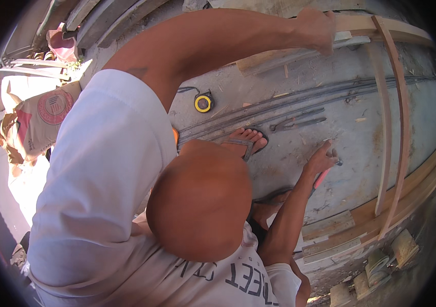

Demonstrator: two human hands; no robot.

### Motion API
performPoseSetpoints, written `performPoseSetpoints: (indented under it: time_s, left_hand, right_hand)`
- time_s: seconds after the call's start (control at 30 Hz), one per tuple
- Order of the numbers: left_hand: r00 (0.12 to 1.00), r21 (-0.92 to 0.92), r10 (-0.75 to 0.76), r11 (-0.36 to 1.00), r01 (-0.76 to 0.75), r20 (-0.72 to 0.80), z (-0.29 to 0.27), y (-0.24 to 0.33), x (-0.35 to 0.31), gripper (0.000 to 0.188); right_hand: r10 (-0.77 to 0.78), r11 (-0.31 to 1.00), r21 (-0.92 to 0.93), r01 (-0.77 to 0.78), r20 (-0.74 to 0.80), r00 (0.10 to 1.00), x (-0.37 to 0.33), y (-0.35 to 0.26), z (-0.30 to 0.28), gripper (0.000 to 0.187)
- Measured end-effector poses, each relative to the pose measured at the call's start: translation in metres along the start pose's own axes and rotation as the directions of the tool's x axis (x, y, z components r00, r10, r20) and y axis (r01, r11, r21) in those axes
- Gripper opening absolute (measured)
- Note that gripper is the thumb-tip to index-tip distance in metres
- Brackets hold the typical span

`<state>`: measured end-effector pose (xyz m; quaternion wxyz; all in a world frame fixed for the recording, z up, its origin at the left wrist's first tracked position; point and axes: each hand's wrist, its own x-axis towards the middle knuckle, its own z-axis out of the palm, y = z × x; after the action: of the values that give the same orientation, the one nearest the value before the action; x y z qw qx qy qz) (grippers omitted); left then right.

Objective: The person measures a wooden frame with a tape measure, then uses a hammer to drive nails into the wood to secure the pieces together. The person repeatedly picks up nails and hammers them into the frame while adjusting the wood's position.

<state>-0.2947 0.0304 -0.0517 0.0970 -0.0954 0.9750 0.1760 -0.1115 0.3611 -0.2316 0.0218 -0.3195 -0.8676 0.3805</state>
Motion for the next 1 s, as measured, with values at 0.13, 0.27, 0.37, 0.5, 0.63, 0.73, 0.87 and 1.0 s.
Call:
performPoseSetpoints:
  time_s: [0.13, 0.27, 0.37, 0.5, 0.63, 0.73, 0.87, 1.0]
  left_hand:
    - [0.992, 0.026, 0.122, 0.992, -0.121, -0.043, 0.001, -0.010, 0.003, 0.098]
    - [0.992, 0.075, 0.119, 0.990, -0.122, 0.044, -0.001, 0.002, 0.012, 0.096]
    - [0.992, 0.129, 0.110, 0.985, -0.116, 0.058, -0.004, 0.008, 0.006, 0.090]
    - [0.999, 0.210, 0.000, 0.978, -0.009, 0.043, -0.026, 0.000, -0.009, 0.091]
    - [0.978, 0.094, 0.183, 0.977, -0.193, 0.102, -0.020, 0.018, -0.007, 0.093]
    - [0.994, 0.242, 0.077, 0.966, -0.095, 0.081, -0.016, 0.022, -0.003, 0.091]
    - [0.996, 0.271, 0.056, 0.960, -0.074, 0.072, -0.014, 0.020, -0.004, 0.090]
    - [0.997, 0.275, 0.055, 0.959, -0.069, 0.059, -0.013, 0.012, -0.004, 0.092]
  right_hand:
    - [0.024, 0.764, -0.641, -0.078, -0.092, 0.995, -0.035, 0.046, -0.076, 0.066]
    - [0.012, 0.762, -0.648, -0.013, -0.006, 1.000, -0.030, 0.109, -0.112, 0.053]
    - [-0.199, 0.806, -0.565, 0.178, 0.025, 0.980, -0.023, 0.127, -0.117, 0.042]
    - [0.019, 0.970, -0.241, -0.017, 0.004, 1.000, -0.044, 0.030, -0.085, 0.042]
    - [0.306, 0.694, 0.620, -0.366, 0.206, 0.929, -0.113, -0.052, -0.006, 0.041]
    - [0.183, 0.319, 0.732, -0.601, 0.575, 0.797, -0.180, -0.113, 0.027, 0.043]
    - [0.114, 0.327, 0.685, -0.651, 0.655, 0.747, -0.220, -0.142, 0.053, 0.044]
    - [0.203, -0.001, 0.620, -0.785, 0.769, 0.606, -0.216, -0.173, 0.036, 0.049]
